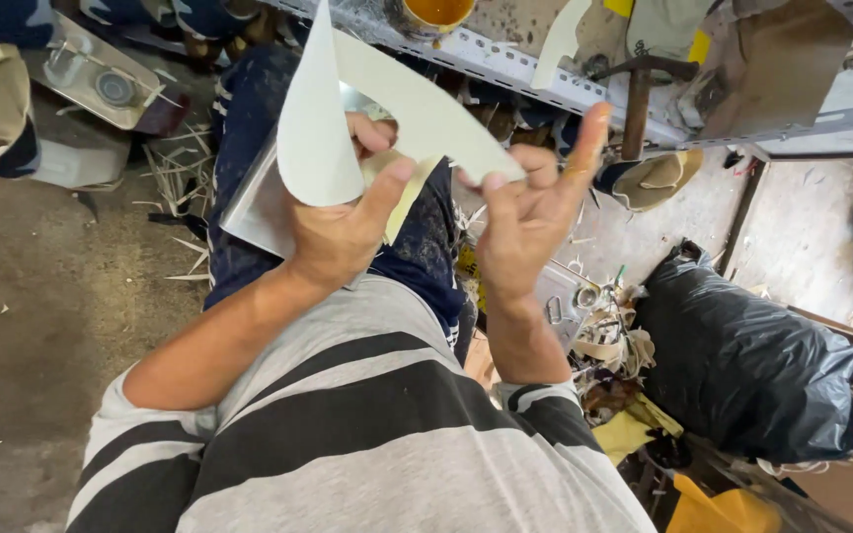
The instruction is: The person sits and applies a yellow substance from a small container onto thin, semi-circular yellow sheets using their right index finger. They hold a stack of these sheets on a metal tray with their left hand, repeatedly dipping their finger into the container and spreading the substance onto the sheets.
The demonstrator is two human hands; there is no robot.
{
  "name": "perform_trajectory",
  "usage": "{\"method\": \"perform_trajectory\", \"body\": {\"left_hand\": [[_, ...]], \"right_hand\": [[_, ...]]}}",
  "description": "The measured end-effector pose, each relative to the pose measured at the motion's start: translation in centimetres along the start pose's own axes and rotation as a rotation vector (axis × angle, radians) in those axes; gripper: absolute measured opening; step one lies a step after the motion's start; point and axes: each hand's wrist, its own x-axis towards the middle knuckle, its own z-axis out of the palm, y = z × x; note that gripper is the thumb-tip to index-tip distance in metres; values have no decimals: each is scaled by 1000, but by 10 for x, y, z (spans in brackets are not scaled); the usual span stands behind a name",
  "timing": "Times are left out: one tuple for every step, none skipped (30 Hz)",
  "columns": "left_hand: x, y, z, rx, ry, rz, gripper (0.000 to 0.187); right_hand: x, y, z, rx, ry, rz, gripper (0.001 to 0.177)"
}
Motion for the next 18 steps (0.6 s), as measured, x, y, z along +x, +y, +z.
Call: {"method": "perform_trajectory", "body": {"left_hand": [[5, 3, 5, -13, 39, 17, 17], [9, 3, -1, -9, 36, 19, 17], [12, 2, -5, 23, 28, 56, 15], [14, 1, -9, 54, 21, 93, 14], [20, 4, -16, 50, 18, 92, 14], [25, 8, -23, 118, -20, 80, 13], [28, 12, -32, 191, -54, 64, 13], [29, 11, -37, 190, -51, 61, 13], [29, 10, -41, 241, -250, -62, 19], [30, 10, -45, 291, -449, -185, 26], [30, -3, -43, 295, -447, -174, 26], [30, -16, -42, 396, -610, -64, 51], [28, -29, -40, 498, -768, 39, 77], [30, -33, -38, 504, -761, 41, 77], [31, -37, -37, 554, -786, 70, 74], [33, -41, -35, 605, -811, 99, 73], [34, -45, -33, 609, -807, 95, 73], [35, -48, -31, 619, -784, 140, 74]], "right_hand": [[-12, -1, 13, -27, -48, 80, 97], [-17, -1, 13, -23, -45, 77, 97], [-23, -3, 11, -50, -232, 157, 100], [-29, -4, 8, -77, -419, 239, 105], [-15, 1, -2, -82, -416, 238, 105], [-2, 6, -12, -289, -461, 47, 96], [11, 12, -21, -490, -511, -140, 92], [32, 19, -30, -491, -513, -136, 92], [53, 27, -41, -746, -521, -159, 79], [75, 33, -51, -1001, -523, -180, 69], [95, 49, -54, -998, -521, -191, 69], [115, 64, -56, -1192, -622, -115, 55], [134, 81, -59, -1377, -733, -32, 56], [144, 91, -53, -1372, -737, -39, 56], [154, 101, -47, -1380, -827, -141, 62], [164, 111, -42, -1384, -916, -244, 70], [172, 119, -35, -1378, -920, -245, 70], [180, 128, -29, -1410, -979, -185, 69]]}}
